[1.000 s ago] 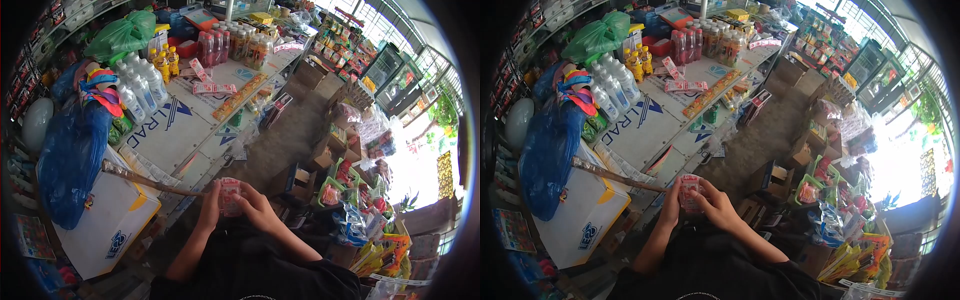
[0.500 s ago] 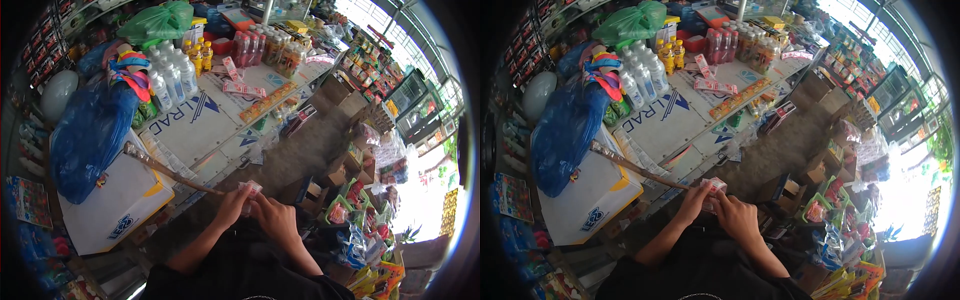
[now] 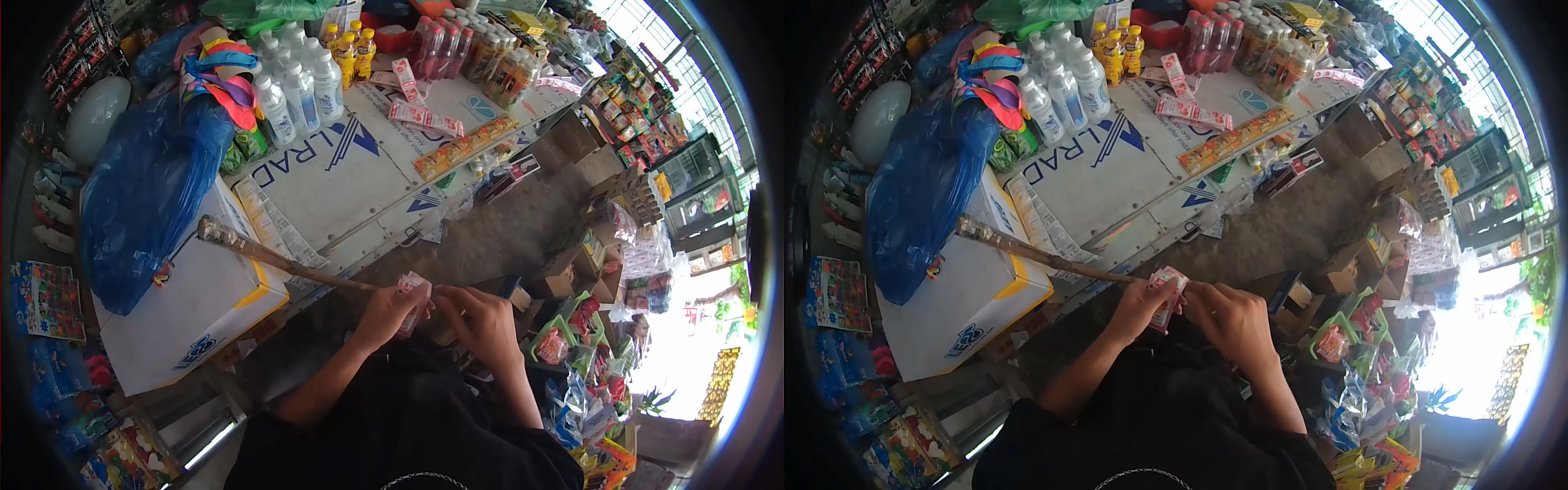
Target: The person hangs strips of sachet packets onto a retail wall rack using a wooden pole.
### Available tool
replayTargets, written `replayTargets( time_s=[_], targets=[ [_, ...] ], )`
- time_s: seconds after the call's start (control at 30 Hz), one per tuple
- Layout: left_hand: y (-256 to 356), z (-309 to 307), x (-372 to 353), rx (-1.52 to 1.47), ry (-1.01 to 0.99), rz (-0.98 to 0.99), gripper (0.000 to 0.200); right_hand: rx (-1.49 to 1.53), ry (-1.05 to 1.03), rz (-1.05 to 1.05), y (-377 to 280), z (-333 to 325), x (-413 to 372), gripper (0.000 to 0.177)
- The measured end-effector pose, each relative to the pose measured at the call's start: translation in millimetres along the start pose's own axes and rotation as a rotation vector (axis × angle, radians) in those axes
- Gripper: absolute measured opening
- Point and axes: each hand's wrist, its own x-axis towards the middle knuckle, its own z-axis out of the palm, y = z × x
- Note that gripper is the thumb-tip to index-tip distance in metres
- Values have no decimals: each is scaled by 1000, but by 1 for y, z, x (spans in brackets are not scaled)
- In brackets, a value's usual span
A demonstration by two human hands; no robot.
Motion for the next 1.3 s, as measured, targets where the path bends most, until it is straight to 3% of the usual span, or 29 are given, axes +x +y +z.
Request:
replayTargets(
  time_s=[0.37, 0.43, 0.63, 0.7, 0.87, 1.1, 1.3],
  targets=[
    [25, -11, 58, -90, 254, 38, 30, 382, -201, 71, 97, 13, 108, 25],
    [39, -17, 62, -101, 302, -60, 27, 412, -304, 105, 114, 18, 126, 29],
    [84, -24, 76, -79, 457, 91, 26, 342, -509, 87, 158, 34, 157, 34],
    [93, -28, 78, -69, 398, 219, 29, 389, -532, 96, 161, 40, 163, 33],
    [110, -22, 85, -53, 381, 309, 32, 457, -580, 37, 170, 54, 172, 30],
    [111, -17, 88, 23, 317, 289, 34, 501, -498, 7, 178, 48, 184, 30],
    [110, -14, 84, 25, 300, 260, 34, 402, -209, 99, 211, 31, 224, 27]
  ],
)
